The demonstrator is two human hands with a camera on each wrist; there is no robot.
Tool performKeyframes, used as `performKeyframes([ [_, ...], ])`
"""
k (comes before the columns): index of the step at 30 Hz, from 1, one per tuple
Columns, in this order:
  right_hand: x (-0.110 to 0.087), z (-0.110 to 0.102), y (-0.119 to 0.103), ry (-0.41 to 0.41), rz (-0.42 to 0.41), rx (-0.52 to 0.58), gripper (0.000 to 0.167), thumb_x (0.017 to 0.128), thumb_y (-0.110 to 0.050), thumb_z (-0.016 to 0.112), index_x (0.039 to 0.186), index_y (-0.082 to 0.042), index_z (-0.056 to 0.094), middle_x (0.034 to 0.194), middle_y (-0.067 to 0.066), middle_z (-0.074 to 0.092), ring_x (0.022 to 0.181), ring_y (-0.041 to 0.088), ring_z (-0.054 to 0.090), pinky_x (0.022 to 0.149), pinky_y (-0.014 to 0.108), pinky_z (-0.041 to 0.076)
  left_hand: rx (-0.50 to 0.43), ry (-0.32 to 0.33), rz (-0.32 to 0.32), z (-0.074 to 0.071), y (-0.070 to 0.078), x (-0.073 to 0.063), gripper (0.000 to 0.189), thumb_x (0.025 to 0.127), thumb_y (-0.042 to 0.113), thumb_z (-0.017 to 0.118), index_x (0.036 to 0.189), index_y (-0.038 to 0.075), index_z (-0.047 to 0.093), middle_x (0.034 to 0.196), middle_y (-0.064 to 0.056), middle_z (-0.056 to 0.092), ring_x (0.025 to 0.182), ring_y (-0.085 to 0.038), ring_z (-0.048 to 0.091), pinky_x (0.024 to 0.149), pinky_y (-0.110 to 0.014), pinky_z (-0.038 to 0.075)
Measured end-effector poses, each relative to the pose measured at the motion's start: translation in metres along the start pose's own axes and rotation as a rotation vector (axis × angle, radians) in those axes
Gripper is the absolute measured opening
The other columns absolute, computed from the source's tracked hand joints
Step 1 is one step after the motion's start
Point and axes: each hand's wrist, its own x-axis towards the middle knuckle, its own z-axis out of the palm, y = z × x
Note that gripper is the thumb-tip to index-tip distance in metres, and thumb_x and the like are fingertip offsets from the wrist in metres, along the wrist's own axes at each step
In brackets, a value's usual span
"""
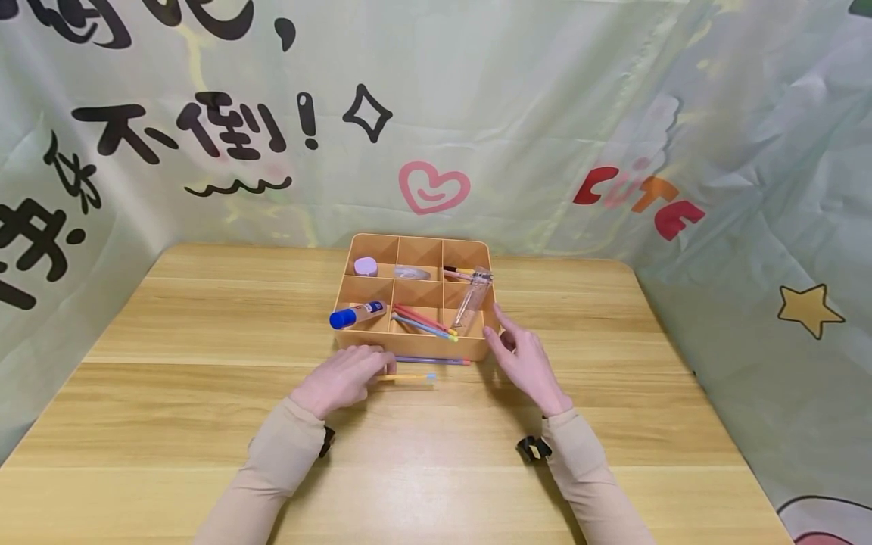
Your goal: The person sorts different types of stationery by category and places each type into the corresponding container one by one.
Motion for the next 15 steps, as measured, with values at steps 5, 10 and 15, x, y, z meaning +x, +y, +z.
performKeyframes([
  [5,0.0,0.0,0.0,-0.002,0.001,0.002,0.055,0.103,-0.028,0.056,0.149,0.0,0.044,0.058,-0.001,0.045,0.049,0.005,0.035,0.046,0.023,0.033,-0.054,-0.022,0.0,-0.006,-0.001,0.0,0.04,0.076,-0.021,0.064,0.102,0.01,0.064,0.08,0.0,0.056,0.076,-0.015,0.051,0.074,-0.031,0.05],
  [10,0.0,0.0,0.001,-0.005,0.001,0.005,0.056,0.104,-0.028,0.056,0.15,0.0,0.044,0.058,-0.001,0.044,0.049,0.006,0.035,0.046,0.024,0.033,-0.114,-0.035,0.002,-0.011,-0.002,0.0,0.036,0.083,-0.019,0.063,0.103,0.011,0.064,0.083,0.001,0.058,0.075,-0.012,0.05,0.073,-0.027,0.051],
  [15,0.0,0.0,0.001,-0.003,-0.003,0.002,0.055,0.103,-0.028,0.056,0.149,0.001,0.044,0.058,-0.002,0.043,0.049,0.005,0.034,0.046,0.023,0.033,-0.181,-0.005,0.05,-0.014,0.0,-0.001,0.027,0.088,-0.012,0.065,0.104,0.01,0.064,0.084,0.002,0.057,0.076,-0.009,0.049,0.071,-0.023,0.049],
])
